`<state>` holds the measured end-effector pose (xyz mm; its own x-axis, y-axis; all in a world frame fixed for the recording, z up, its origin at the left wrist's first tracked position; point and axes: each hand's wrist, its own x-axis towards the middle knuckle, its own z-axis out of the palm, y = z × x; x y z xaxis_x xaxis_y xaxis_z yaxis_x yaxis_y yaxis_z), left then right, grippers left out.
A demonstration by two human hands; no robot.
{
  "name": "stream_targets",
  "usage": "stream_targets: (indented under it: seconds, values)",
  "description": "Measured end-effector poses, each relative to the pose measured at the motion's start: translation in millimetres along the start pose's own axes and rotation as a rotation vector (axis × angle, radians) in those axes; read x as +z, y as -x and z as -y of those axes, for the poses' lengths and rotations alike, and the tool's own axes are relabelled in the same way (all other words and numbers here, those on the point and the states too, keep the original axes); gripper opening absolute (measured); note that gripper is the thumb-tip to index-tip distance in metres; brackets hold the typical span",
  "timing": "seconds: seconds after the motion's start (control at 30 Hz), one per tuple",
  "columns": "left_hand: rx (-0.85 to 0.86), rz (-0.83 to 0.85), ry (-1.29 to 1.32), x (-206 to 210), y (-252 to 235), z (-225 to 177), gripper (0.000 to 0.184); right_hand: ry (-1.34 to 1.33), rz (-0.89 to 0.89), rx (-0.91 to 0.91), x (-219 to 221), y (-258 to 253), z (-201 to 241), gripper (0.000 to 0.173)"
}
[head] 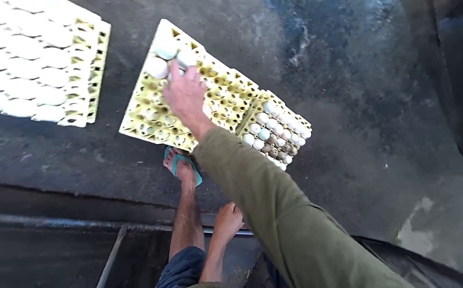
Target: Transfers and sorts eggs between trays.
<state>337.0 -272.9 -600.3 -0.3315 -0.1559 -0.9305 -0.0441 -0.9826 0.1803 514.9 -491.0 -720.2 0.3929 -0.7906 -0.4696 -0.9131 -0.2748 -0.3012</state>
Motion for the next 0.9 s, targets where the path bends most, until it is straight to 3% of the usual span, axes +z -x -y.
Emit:
stream_targets:
  seconds: [0.1,0.33,0.5,0.63,0.73,0.9]
  values:
    - [-0.073,-0.001,0.033,-14.5,25.9,-29.4,0.035,-0.084,-0.073,-0.027,9.5,4.1,-4.0,0.056]
    - [-0.068,-0.002,0.019,-11.9,27.2,-28.7,0.035,-0.118,-0.157,-0.105,15.2,3.8,-20.4,0.040]
    - [0.033,-0.058,-0.033,10.9,-11.3,19.6,0.031,-0.272,-0.238,-0.268,20.3,20.3,-36.0,0.038]
    - [0.014,0.001,-0.078,9.2,-10.1,13.1,0.034,-0.279,-0.064,-0.111,-33.7,65.8,-51.1,0.048]
    - [0.006,0.025,-0.064,-0.2,0.8,-1.9,0.034,-0.433,-0.245,-0.061,-9.7,74.2,-80.4,0.049]
    - [0.025,0.019,-0.069,8.0,-11.1,6.8,0.038,-0.509,-0.275,0.074,-9.6,90.7,-112.7,0.053]
